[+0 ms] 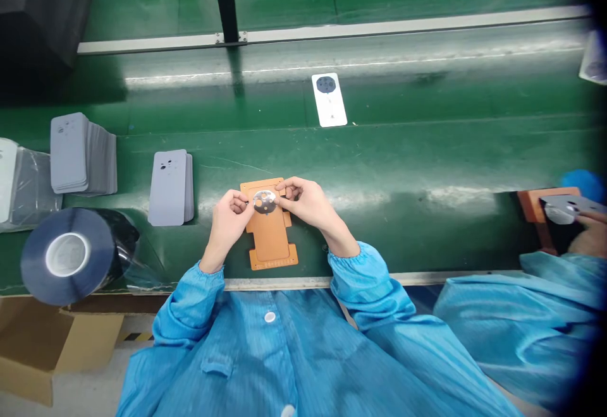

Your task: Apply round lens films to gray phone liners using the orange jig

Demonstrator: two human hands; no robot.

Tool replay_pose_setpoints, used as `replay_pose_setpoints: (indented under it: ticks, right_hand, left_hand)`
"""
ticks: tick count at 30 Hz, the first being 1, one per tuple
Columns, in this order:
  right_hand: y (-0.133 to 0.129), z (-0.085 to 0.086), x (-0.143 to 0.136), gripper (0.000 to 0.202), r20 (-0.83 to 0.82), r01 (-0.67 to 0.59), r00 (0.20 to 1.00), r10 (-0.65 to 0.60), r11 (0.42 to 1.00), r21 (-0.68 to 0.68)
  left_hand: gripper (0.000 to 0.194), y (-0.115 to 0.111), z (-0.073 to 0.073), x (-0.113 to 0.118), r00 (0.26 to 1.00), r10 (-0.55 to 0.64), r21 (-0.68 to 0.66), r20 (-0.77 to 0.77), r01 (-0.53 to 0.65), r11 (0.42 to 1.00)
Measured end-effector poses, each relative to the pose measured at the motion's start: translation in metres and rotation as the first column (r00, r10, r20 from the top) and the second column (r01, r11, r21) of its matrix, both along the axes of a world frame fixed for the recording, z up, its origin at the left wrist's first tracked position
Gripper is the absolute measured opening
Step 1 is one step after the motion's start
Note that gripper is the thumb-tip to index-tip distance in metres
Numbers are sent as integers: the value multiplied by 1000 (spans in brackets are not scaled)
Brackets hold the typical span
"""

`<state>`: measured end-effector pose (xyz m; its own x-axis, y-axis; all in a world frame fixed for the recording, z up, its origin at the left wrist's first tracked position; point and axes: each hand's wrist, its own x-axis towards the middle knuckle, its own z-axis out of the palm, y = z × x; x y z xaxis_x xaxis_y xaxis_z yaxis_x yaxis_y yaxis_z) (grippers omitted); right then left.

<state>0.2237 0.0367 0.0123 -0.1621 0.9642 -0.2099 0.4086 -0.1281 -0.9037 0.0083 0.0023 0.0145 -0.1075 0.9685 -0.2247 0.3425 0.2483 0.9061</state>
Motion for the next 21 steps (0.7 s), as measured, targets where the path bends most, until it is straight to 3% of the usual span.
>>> replay_pose_setpoints:
  ticks: [7, 12, 14, 17, 19, 21]
  right_hand:
    - [6, -6, 13, 19, -79, -4, 997, 0, 998, -59]
    - [8, -7, 21, 26, -49, 37, 998, -39, 998, -52]
    - [8, -5, 21, 28, -47, 40, 998, -43, 998, -57]
    - [8, -3, 20, 29, -35, 45, 998, -47, 997, -55]
    - [8, -3, 19, 29, -28, 47, 998, -49, 997, -56]
    - [8, -4, 18, 30, -24, 53, 998, -54, 997, -62]
  left_hand:
    - [20, 0, -1, -1, 999, 24, 24, 38, -25, 999]
    - [30, -10, 4, -19, 957, 110, -59, 269, -98, 993]
    - [39, -18, 9, -35, 876, 222, -170, 429, -163, 972]
    - [60, -28, 18, -59, 620, 473, -405, 626, -260, 877]
    - [69, -33, 23, -69, 448, 603, -518, 660, -309, 798]
    - [66, -37, 25, -72, 353, 656, -555, 667, -352, 754]
